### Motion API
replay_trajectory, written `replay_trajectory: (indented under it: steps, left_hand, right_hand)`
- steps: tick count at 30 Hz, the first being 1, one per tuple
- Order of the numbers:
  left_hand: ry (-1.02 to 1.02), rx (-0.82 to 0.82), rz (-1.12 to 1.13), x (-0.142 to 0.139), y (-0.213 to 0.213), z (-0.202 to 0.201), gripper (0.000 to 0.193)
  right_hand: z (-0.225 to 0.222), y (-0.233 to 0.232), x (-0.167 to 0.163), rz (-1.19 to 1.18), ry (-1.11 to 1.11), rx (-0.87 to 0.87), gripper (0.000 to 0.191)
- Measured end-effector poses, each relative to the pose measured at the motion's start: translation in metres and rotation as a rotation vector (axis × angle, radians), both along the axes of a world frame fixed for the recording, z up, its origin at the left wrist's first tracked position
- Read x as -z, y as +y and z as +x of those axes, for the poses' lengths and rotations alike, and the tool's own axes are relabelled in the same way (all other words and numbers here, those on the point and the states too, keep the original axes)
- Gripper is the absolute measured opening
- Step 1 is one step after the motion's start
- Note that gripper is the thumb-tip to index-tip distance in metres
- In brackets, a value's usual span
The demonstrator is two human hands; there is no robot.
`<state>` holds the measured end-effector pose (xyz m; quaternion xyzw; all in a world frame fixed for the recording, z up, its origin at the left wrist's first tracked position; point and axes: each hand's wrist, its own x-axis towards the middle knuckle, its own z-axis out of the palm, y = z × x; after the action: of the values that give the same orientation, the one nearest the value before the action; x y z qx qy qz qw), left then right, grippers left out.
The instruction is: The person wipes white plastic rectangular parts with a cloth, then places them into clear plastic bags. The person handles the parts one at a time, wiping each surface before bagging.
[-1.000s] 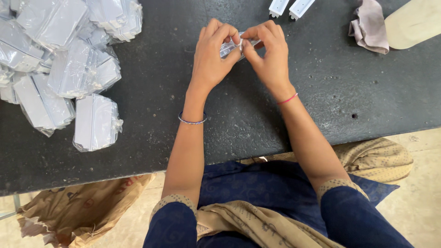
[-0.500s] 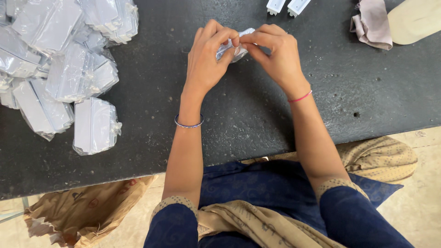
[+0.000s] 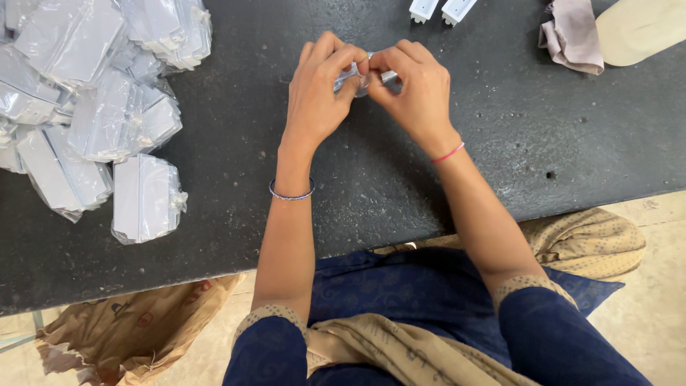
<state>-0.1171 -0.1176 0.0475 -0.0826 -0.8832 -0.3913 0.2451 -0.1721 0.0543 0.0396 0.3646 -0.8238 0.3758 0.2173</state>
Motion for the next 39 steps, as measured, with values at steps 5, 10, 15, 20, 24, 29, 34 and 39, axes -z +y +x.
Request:
replay_trajectory:
  steps: [5,10,15,20,24,29,34,39]
  left_hand:
    - [0.050,0.035,0.000,0.005,-0.001,-0.004,0.023]
    - [0.098,0.037,-0.012,0.012,-0.001,-0.006,0.025]
    - [0.081,0.007,0.082,0.017,-0.002,-0.010,0.023]
    - [0.046,-0.017,0.151,0.018,-0.004,-0.012,0.021]
    - [0.024,-0.016,0.143,0.016,-0.003,-0.010,0.020]
    - [0.025,-0.009,0.084,0.012,-0.001,-0.007,0.020]
    - [0.016,0.003,0.097,0.012,0.001,-0.007,0.021]
    - [0.026,0.008,0.130,0.014,0.003,-0.011,0.022]
  right_hand:
    - [0.001,-0.009,0.007,-0.158,-0.107,0.022,0.007]
    - [0.003,-0.014,0.011,-0.230,-0.157,0.062,0.005]
    - [0.000,-0.013,0.009,-0.239,-0.201,-0.014,0.006]
    - [-0.008,-0.001,0.001,-0.182,-0.192,-0.164,0.011]
    - [-0.010,0.004,-0.001,-0.140,-0.227,-0.174,0.015]
    - [-0.009,0.001,0.002,-0.107,-0.171,-0.092,0.013]
    - [-0.005,-0.003,0.008,-0.146,-0.220,-0.057,0.011]
    - [-0.002,-0.009,0.018,-0.250,-0.285,-0.074,0.011]
